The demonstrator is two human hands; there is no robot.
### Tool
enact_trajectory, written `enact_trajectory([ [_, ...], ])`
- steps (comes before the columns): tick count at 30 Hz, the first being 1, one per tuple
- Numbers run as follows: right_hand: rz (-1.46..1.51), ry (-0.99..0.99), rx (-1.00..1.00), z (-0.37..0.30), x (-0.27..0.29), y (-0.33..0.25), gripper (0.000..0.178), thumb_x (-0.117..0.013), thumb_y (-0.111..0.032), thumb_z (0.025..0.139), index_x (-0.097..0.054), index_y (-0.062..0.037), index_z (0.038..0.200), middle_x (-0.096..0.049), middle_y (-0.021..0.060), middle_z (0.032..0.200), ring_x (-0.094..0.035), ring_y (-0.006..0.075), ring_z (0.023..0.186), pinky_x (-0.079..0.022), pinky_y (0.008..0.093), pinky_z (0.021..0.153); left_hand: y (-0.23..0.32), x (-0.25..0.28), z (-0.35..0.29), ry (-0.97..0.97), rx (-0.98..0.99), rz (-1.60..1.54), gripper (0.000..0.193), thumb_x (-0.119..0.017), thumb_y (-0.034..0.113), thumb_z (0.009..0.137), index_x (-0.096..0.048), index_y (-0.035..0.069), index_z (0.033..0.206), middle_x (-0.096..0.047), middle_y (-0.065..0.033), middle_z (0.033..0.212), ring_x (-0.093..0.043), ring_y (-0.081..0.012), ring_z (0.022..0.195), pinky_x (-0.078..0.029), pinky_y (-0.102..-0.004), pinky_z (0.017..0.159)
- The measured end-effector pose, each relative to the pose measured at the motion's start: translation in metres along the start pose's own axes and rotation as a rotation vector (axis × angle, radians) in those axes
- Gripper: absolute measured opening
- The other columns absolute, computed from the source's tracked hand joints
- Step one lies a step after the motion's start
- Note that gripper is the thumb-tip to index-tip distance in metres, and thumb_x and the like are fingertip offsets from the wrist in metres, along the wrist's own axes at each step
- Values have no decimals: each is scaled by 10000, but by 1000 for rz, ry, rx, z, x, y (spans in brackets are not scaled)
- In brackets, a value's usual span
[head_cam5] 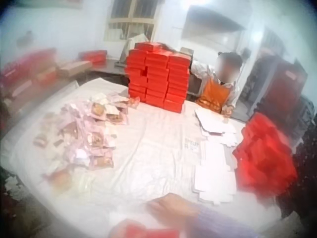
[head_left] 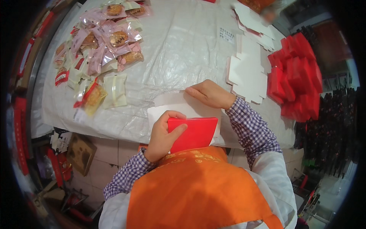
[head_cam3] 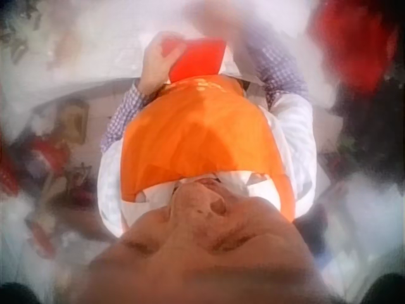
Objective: The person assembles small red boxes by folding flat white cardboard pieces. They fold the sides and flaps of the cardboard to form the box shape, then insert a red plastic insert into the assembled box. The finished boxes are stacked on the table.
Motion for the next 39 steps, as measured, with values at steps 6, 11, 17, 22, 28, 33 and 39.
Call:
enact_trajectory([
  [6, 309, -92, 55, -22, 11, -29, 423, -460, -334, 1087, -709, -6, 1185, -729, 218, 1012, -703, 338, 917, -546, 387, 828, 7, -6, -13, -24, 18, -92, 202, -652, 28, 970, -589, 3, 1161, -637, -70, 1150, -604, -102, 1039, -503, -268, 922],
  [11, 231, -52, 96, -35, 4, -51, 329, -507, -234, 1057, -705, -41, 1236, -732, 181, 1076, -708, 316, 962, -550, 371, 860, 2, -7, -14, -19, -66, 55, 222, -613, -14, 978, -543, 17, 1186, -613, -57, 1157, -588, -108, 1063, -503, -283, 939],
  [17, 61, 25, 143, -52, 3, -61, 313, -608, -203, 995, -700, -60, 1257, -721, 171, 1127, -699, 356, 987, -563, 391, 861, 2, -8, -20, 41, 15, 47, 270, -637, 6, 972, -534, 3, 1222, -613, -79, 1201, -583, -131, 1111, -490, -296, 971],
  [22, 34, 114, 172, -65, 2, -61, 313, -660, -177, 962, -703, -55, 1247, -709, 167, 1165, -702, 352, 1003, -575, 387, 861, 5, -8, -23, 60, -62, 87, 298, -652, 38, 975, -539, -20, 1245, -598, -107, 1247, -565, -153, 1168, -470, -308, 1002],
  [28, -104, 218, 276, -69, -6, -58, 316, -721, -146, 916, -718, -65, 1222, -717, 151, 1141, -718, 325, 952, -595, 376, 810, -5, -6, -25, 68, -6, -69, 327, -641, 39, 986, -512, -28, 1279, -590, -107, 1255, -562, -155, 1168, -463, -311, 1017],
  [33, -115, 259, 315, -69, -9, -54, 315, -750, -123, 879, -725, -66, 1188, -726, 141, 1111, -722, 315, 933, -599, 369, 789, -2, -9, -27, 56, -4, -80, 325, -626, 18, 986, -502, -24, 1283, -585, -104, 1264, -555, -148, 1178, -453, -310, 1034],
  [39, -155, 249, 362, -67, -5, -64, 328, -751, -103, 863, -713, -45, 1183, -730, 140, 1084, -717, 328, 920, -598, 376, 783, -5, -10, -25, 4, -54, -19, 343, -581, -16, 995, -472, -5, 1320, -585, -92, 1269, -564, -131, 1171, -474, -312, 1015],
])
Point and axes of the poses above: each hand's wrist, its own z-axis towards the middle knuckle, its own x-axis out of the back of the hand, y = z × x, the point moved 2 cm from there along z, towards the middle knuckle
